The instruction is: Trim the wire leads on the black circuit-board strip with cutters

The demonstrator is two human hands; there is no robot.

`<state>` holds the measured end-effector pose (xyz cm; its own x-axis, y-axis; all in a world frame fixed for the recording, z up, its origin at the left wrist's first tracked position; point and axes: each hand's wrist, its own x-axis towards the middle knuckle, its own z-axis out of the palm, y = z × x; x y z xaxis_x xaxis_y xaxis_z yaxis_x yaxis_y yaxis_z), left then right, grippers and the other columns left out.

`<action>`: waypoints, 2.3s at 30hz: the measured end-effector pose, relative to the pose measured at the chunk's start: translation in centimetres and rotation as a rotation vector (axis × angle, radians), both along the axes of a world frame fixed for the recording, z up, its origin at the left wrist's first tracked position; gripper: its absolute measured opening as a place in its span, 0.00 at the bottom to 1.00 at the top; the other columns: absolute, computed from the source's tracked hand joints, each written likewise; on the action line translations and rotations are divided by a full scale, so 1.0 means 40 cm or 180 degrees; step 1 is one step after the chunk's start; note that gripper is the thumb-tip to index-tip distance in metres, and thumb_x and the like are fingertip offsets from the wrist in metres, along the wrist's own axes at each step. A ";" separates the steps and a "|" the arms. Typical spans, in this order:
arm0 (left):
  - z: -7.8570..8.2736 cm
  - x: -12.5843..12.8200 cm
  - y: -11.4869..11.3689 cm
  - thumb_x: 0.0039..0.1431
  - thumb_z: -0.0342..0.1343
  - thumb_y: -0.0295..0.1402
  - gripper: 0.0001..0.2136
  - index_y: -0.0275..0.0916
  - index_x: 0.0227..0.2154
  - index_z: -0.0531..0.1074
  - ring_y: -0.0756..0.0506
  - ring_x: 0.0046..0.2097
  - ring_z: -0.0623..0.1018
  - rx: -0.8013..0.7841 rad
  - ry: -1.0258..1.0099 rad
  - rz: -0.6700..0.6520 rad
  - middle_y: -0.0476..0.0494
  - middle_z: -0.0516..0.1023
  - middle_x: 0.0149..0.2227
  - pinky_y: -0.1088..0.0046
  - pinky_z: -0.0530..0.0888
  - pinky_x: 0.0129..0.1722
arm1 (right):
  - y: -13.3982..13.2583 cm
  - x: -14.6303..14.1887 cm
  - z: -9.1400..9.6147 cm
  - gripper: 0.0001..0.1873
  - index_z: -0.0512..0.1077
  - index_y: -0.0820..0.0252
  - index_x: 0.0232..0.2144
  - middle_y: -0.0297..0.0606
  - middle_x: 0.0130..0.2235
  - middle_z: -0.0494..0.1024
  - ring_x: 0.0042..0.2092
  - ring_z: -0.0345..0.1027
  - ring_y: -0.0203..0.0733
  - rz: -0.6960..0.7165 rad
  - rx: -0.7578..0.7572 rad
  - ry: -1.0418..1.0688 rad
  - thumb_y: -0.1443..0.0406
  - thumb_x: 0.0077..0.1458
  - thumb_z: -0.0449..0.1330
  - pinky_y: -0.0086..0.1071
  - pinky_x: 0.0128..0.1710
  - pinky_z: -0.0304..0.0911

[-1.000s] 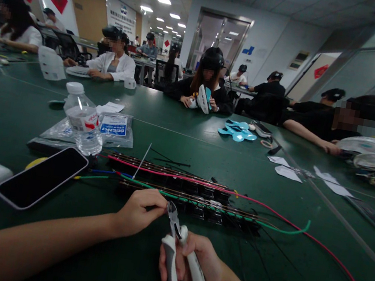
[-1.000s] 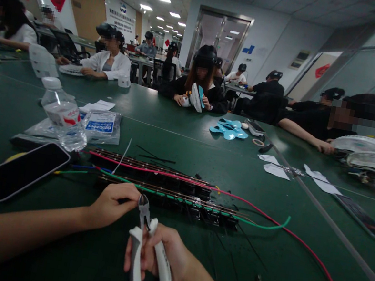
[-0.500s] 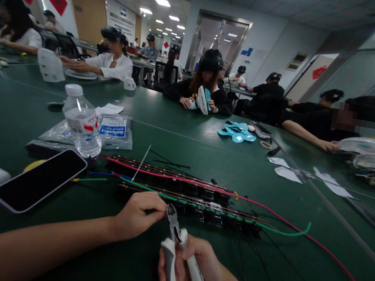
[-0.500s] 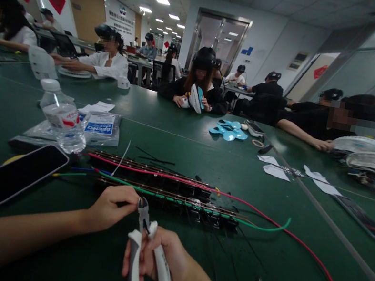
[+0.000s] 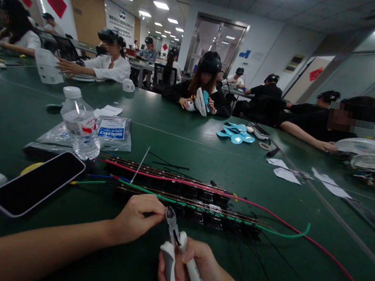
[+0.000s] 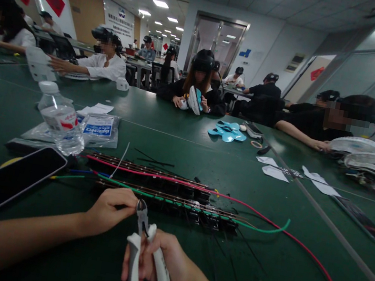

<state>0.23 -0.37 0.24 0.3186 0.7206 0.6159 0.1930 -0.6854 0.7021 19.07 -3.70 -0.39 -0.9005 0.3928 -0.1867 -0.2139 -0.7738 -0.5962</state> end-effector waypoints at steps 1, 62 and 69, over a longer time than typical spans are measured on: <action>0.000 0.000 0.000 0.53 0.56 0.24 0.05 0.35 0.25 0.75 0.49 0.30 0.76 0.0005 -0.0003 -0.0005 0.44 0.78 0.26 0.73 0.73 0.31 | 0.000 0.000 0.000 0.24 0.70 0.78 0.31 0.51 0.26 0.75 0.24 0.67 0.38 0.0017 0.0011 -0.0006 0.63 0.35 0.46 0.26 0.17 0.56; -0.006 -0.004 -0.002 0.55 0.53 0.23 0.06 0.34 0.28 0.75 0.48 0.33 0.77 -0.0058 0.0002 0.0070 0.42 0.78 0.30 0.73 0.74 0.34 | -0.002 -0.006 0.008 0.19 0.71 0.74 0.27 0.46 0.24 0.73 0.23 0.66 0.37 -0.0236 0.0210 -0.0094 0.65 0.34 0.48 0.24 0.16 0.52; -0.011 -0.006 0.000 0.54 0.54 0.23 0.05 0.35 0.29 0.75 0.48 0.32 0.77 -0.0059 0.0006 0.0089 0.43 0.78 0.29 0.73 0.74 0.34 | -0.007 0.002 0.010 0.19 0.70 0.74 0.26 0.43 0.19 0.71 0.18 0.60 0.32 -0.0225 0.0049 -0.0322 0.63 0.35 0.47 0.23 0.13 0.48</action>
